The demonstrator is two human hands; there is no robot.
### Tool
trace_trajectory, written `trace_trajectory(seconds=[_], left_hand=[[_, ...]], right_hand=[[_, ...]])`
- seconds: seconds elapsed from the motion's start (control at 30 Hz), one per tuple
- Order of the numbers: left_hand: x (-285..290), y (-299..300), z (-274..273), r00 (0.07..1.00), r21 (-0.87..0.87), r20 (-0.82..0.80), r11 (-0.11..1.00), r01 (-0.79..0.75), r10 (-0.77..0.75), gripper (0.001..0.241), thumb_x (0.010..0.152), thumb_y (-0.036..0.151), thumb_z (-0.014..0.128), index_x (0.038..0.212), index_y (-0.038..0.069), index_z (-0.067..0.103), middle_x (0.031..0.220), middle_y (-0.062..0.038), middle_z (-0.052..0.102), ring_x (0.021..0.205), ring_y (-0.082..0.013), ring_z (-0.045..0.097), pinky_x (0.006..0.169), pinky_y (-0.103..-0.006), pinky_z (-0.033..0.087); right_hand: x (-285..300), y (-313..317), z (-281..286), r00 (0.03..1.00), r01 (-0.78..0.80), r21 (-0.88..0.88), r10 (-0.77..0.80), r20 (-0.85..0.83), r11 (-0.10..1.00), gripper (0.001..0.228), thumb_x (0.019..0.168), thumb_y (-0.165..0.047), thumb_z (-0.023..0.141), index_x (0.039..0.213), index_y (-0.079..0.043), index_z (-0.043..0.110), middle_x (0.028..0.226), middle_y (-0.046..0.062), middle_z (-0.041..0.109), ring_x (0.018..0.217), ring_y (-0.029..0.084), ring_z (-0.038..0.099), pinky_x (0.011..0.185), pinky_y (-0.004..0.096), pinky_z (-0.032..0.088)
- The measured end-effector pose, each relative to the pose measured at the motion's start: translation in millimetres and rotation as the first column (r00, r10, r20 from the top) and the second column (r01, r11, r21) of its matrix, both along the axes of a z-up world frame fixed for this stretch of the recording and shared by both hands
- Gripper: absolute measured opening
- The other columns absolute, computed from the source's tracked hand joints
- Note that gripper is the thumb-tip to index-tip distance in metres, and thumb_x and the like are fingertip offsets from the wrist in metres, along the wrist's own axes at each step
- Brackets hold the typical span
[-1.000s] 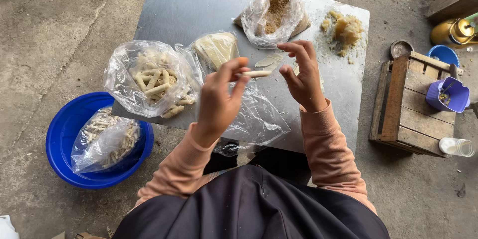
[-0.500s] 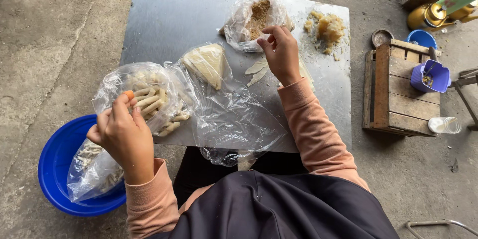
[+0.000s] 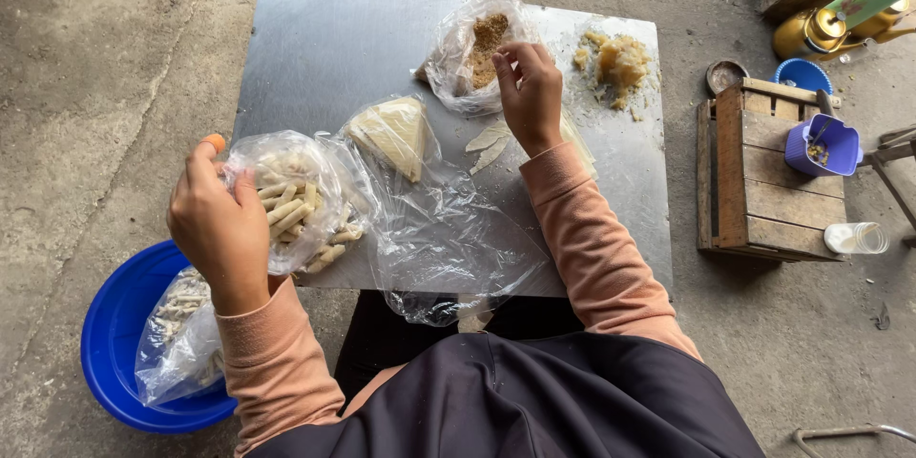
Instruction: The person places pastry sheets on a metal table, adds a small amount of filling from a bag to each, and rolls them into tubes by hand.
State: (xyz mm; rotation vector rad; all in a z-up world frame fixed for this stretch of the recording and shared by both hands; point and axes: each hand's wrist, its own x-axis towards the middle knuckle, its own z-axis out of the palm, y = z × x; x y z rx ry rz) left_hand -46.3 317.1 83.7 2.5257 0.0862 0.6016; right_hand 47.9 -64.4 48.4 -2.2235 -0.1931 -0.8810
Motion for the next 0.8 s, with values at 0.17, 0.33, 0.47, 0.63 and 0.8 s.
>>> trace_trajectory(seconds=[0.17,0.33,0.47,0.63,0.8], left_hand=[[-11,-17,12,0.941,0.028,0.321,0.992,-0.123,0.107,0.034,0.099,-0.002,0.065,0.133,0.000,0.059,0.120,-0.016,0.064,0.112,-0.0293,0.061,0.098,-0.0427,0.050],[-34,-64,25,0.880,-0.056,0.466,0.990,0.127,-0.086,0.024,0.109,0.005,0.064,0.131,-0.001,0.057,0.128,-0.016,0.062,0.114,-0.0278,0.058,0.096,-0.0364,0.049],[-50,-113,29,0.856,-0.081,0.404,0.920,0.385,-0.323,0.028,0.101,0.012,0.071,0.125,0.002,0.062,0.121,-0.010,0.068,0.114,-0.0265,0.064,0.099,-0.0418,0.049],[-56,-133,36,0.845,-0.116,0.337,0.872,0.476,-0.416,0.025,0.097,0.010,0.072,0.120,0.005,0.062,0.118,-0.006,0.071,0.109,-0.0258,0.066,0.093,-0.0410,0.047],[-55,-156,22,0.833,-0.199,0.251,0.816,0.543,-0.493,0.029,0.096,0.008,0.072,0.123,0.006,0.064,0.108,-0.006,0.073,0.093,-0.0222,0.068,0.085,-0.0383,0.051]], right_hand=[[4,-13,-26,0.999,0.017,0.249,-0.004,-0.050,0.968,0.010,0.103,-0.007,0.066,0.107,-0.001,0.073,0.085,0.004,0.073,0.069,0.009,0.062,0.059,0.025,0.051],[14,-25,-49,0.992,0.012,0.605,0.068,-0.110,0.796,0.015,0.101,-0.007,0.063,0.108,-0.001,0.074,0.087,0.005,0.076,0.067,0.007,0.066,0.057,0.023,0.052],[21,-34,-65,0.985,0.031,0.745,0.105,-0.135,0.667,0.015,0.101,-0.008,0.063,0.104,0.001,0.074,0.085,0.007,0.076,0.064,0.008,0.065,0.056,0.023,0.052],[19,-38,-69,0.990,0.014,0.817,0.104,-0.090,0.577,0.016,0.101,-0.008,0.063,0.105,0.003,0.074,0.085,0.009,0.076,0.066,0.009,0.065,0.058,0.024,0.054],[13,-46,-60,0.997,0.011,0.854,0.061,-0.050,0.519,0.018,0.102,-0.010,0.062,0.107,0.003,0.074,0.088,0.010,0.076,0.067,0.010,0.066,0.058,0.024,0.054]])
